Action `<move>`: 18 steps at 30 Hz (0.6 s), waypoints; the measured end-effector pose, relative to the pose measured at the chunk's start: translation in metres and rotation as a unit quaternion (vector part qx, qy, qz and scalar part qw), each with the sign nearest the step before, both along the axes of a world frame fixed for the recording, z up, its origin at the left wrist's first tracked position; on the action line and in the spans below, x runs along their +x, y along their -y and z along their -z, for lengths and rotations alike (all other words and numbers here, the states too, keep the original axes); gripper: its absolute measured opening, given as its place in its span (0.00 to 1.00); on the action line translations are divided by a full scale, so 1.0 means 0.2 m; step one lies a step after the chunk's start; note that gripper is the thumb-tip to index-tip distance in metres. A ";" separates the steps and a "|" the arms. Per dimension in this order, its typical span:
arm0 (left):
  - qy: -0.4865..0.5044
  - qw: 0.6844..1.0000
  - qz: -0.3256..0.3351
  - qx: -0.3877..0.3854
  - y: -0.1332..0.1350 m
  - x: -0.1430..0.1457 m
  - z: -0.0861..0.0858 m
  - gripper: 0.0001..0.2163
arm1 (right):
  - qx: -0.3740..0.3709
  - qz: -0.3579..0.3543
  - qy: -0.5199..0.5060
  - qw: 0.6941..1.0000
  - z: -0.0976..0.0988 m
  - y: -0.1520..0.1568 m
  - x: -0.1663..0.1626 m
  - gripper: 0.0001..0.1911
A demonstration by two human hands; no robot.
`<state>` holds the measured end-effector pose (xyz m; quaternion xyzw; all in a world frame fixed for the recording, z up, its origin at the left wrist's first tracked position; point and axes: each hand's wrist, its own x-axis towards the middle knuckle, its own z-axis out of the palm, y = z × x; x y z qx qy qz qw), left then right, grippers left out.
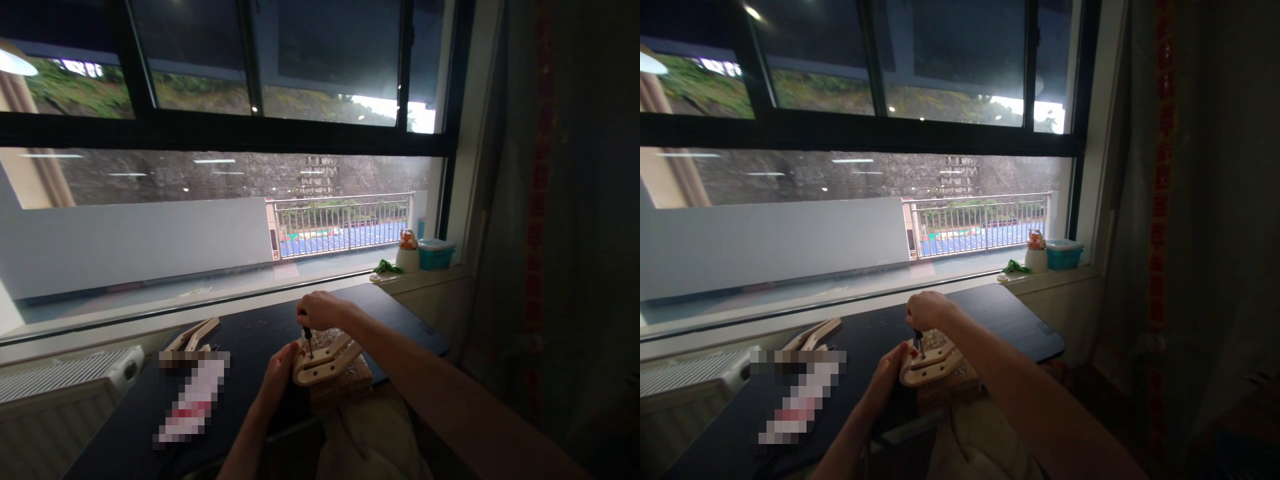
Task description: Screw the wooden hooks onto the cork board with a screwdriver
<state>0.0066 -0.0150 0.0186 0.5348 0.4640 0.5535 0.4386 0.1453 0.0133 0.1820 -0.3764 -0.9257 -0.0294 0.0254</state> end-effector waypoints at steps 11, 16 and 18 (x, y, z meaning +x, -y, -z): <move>0.011 1.000 -0.012 -0.006 0.01 0.01 0.00 0.22 | -0.030 -0.030 0.014 0.999 -0.03 -0.03 0.01 0.16; 0.005 1.000 -0.015 -0.009 0.00 0.01 0.00 0.23 | -0.027 -0.028 0.012 0.999 -0.02 -0.03 0.01 0.16; 0.002 1.000 -0.014 -0.008 0.00 0.00 0.00 0.23 | -0.025 -0.025 0.013 0.999 -0.02 -0.03 0.02 0.16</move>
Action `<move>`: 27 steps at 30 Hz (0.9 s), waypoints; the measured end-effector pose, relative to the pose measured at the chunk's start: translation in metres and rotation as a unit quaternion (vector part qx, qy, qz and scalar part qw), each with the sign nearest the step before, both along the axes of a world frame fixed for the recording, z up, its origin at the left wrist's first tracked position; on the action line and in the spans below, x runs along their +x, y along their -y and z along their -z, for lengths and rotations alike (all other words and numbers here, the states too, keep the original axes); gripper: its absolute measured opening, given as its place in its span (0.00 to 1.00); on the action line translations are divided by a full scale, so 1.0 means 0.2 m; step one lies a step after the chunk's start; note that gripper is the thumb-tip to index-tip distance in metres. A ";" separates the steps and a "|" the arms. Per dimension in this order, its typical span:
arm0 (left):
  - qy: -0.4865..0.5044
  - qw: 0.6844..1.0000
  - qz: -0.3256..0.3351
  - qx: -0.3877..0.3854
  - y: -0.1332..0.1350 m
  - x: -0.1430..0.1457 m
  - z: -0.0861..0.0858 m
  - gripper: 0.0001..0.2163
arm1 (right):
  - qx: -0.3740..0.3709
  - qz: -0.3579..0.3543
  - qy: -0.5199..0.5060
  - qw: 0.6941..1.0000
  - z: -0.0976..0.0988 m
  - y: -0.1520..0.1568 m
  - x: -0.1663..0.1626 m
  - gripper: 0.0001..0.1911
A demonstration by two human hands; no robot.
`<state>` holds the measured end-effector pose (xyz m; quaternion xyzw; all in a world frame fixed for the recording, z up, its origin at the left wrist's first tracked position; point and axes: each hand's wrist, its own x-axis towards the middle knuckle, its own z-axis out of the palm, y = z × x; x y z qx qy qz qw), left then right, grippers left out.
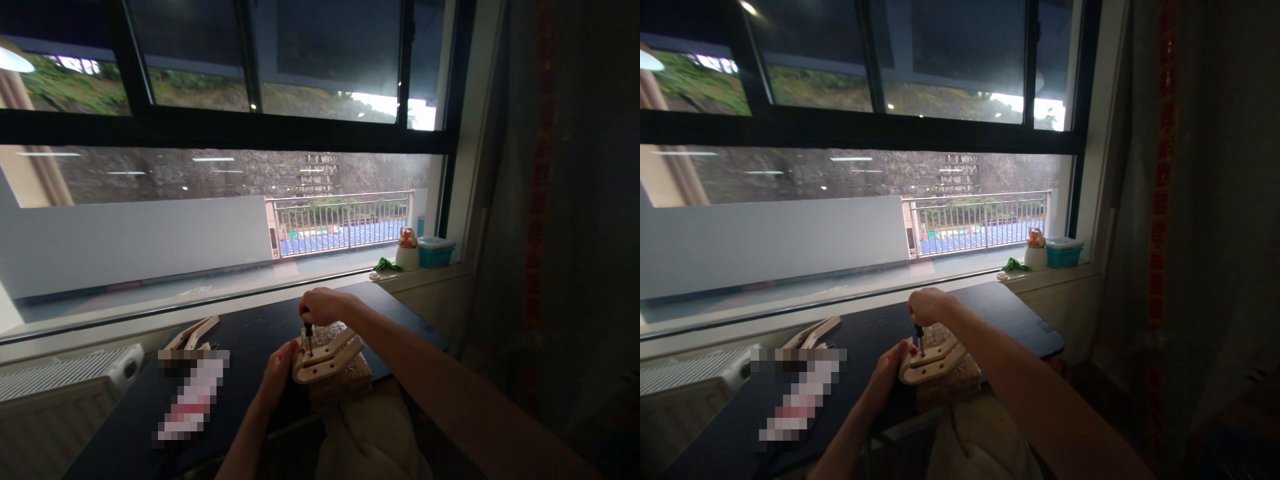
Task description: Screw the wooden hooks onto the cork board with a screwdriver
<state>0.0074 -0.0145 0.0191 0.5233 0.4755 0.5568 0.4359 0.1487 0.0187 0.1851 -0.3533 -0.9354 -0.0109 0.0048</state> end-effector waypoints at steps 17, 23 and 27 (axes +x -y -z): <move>-0.005 1.000 0.001 0.004 -0.01 -0.01 0.02 0.22 | 0.005 -0.011 0.017 1.000 0.01 0.01 -0.01 0.15; -0.001 1.000 0.000 0.002 -0.01 -0.01 0.03 0.22 | 0.014 -0.002 0.021 1.000 0.02 0.01 0.01 0.15; 0.002 1.000 0.004 0.005 -0.02 -0.01 0.03 0.22 | 0.019 0.008 0.018 1.000 0.03 0.02 0.01 0.16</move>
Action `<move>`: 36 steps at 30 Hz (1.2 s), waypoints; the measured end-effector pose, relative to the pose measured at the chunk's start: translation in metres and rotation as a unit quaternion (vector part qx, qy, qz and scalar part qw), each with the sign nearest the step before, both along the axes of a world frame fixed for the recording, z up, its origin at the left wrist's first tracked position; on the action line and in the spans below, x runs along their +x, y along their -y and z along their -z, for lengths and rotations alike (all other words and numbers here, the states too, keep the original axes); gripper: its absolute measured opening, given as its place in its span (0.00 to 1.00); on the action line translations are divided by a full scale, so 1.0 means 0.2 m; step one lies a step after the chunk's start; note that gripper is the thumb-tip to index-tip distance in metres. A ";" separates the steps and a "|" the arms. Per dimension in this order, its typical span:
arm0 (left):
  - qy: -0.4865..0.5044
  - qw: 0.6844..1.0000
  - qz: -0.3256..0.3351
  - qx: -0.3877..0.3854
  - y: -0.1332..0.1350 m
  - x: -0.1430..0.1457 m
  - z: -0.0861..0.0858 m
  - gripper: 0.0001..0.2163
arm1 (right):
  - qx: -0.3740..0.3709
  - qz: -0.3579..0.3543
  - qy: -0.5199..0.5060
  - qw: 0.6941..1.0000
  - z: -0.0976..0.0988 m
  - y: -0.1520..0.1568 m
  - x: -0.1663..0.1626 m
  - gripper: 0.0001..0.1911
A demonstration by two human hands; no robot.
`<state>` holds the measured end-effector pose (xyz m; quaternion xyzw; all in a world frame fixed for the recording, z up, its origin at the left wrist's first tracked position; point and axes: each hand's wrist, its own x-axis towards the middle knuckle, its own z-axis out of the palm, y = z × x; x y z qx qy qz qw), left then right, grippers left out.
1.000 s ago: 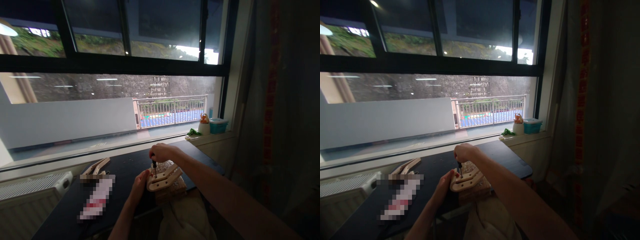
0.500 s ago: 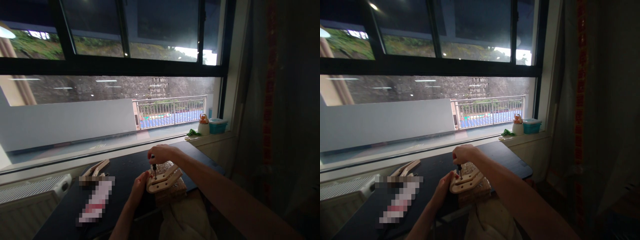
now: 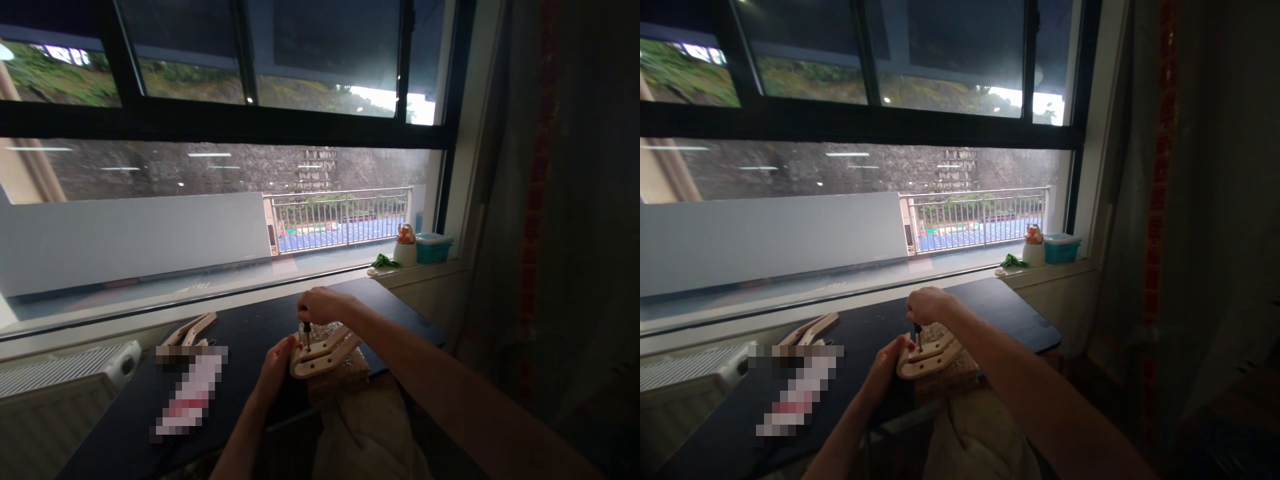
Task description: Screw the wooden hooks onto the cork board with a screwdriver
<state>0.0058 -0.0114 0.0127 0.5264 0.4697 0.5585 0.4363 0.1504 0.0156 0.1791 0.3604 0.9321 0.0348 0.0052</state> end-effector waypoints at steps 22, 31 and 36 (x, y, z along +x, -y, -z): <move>-0.010 1.000 0.001 0.001 0.00 0.00 0.00 0.21 | 0.018 0.004 -0.042 0.999 0.06 -0.05 -0.02 0.17; -0.012 1.000 -0.004 0.003 0.00 -0.01 0.00 0.22 | 0.006 -0.003 -0.031 1.000 0.00 -0.04 -0.02 0.16; -0.006 1.000 0.001 -0.003 -0.01 0.00 0.02 0.21 | 0.001 -0.029 -0.033 0.999 -0.01 -0.03 -0.02 0.14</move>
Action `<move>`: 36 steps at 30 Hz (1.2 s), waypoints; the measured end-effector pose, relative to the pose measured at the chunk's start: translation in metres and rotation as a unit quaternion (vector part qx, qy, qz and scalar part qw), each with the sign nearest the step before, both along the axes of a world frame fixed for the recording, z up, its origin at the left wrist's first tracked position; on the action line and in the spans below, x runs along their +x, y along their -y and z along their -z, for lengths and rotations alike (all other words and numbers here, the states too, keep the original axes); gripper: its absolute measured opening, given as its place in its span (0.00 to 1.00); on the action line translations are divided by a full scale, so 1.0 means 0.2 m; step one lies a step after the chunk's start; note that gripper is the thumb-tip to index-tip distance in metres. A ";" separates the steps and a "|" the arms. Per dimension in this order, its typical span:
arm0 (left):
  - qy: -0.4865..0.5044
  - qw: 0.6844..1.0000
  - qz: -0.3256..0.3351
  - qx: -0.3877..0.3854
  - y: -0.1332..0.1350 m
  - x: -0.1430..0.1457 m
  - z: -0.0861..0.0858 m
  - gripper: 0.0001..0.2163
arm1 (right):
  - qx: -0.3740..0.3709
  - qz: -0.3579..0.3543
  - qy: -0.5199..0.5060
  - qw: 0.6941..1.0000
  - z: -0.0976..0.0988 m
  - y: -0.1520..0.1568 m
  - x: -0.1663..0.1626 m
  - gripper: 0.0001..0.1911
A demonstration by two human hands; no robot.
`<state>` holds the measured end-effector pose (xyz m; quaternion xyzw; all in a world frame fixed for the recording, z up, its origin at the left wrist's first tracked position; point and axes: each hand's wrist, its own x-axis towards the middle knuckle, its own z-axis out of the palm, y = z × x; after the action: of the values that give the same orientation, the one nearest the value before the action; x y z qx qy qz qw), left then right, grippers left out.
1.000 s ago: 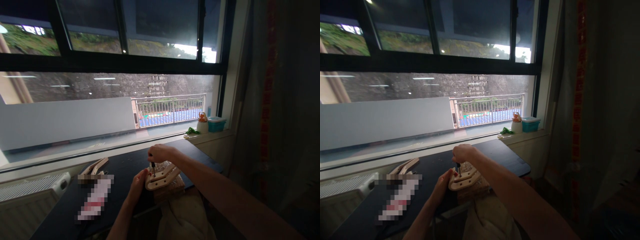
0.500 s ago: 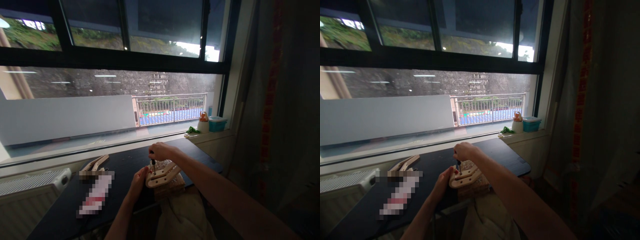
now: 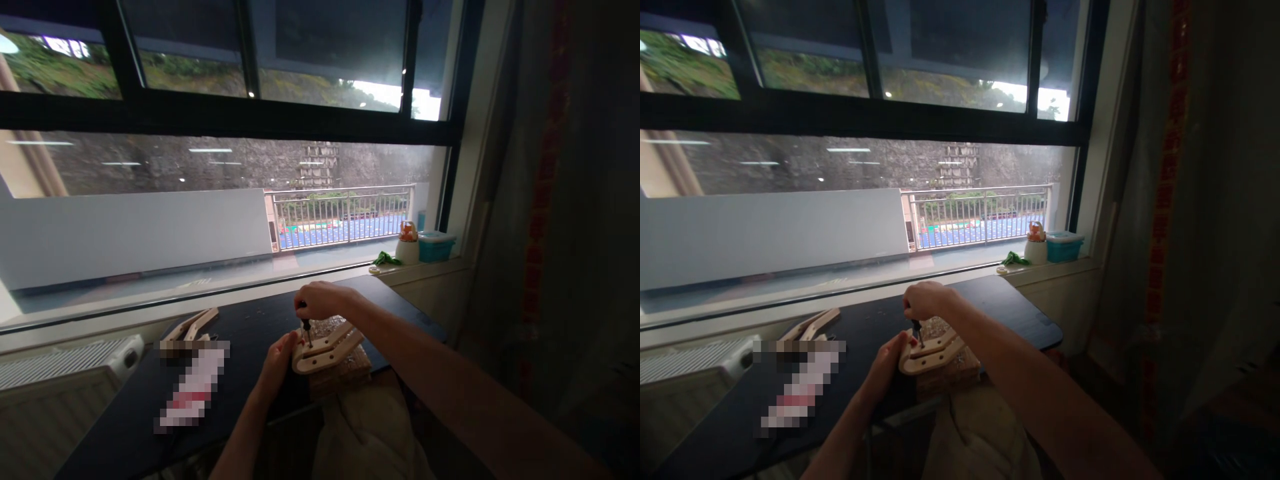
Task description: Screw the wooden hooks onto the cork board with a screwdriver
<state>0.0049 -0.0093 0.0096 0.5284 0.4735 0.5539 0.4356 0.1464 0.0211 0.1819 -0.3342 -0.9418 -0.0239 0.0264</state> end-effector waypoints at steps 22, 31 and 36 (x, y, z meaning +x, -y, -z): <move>-0.006 1.000 -0.010 -0.004 0.01 0.00 -0.01 0.22 | 0.003 0.014 0.010 1.000 -0.02 0.01 0.01 0.14; 0.008 1.000 0.000 -0.001 0.01 0.01 -0.02 0.22 | 0.023 0.035 0.011 0.999 0.02 0.03 0.02 0.17; 0.007 1.000 0.000 0.004 0.02 0.01 -0.03 0.22 | 0.024 0.045 0.009 0.999 0.01 0.04 0.01 0.17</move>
<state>0.0075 -0.0130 0.0151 0.5266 0.4684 0.5590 0.4369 0.1485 0.0136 0.1798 -0.3755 -0.9251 -0.0505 0.0246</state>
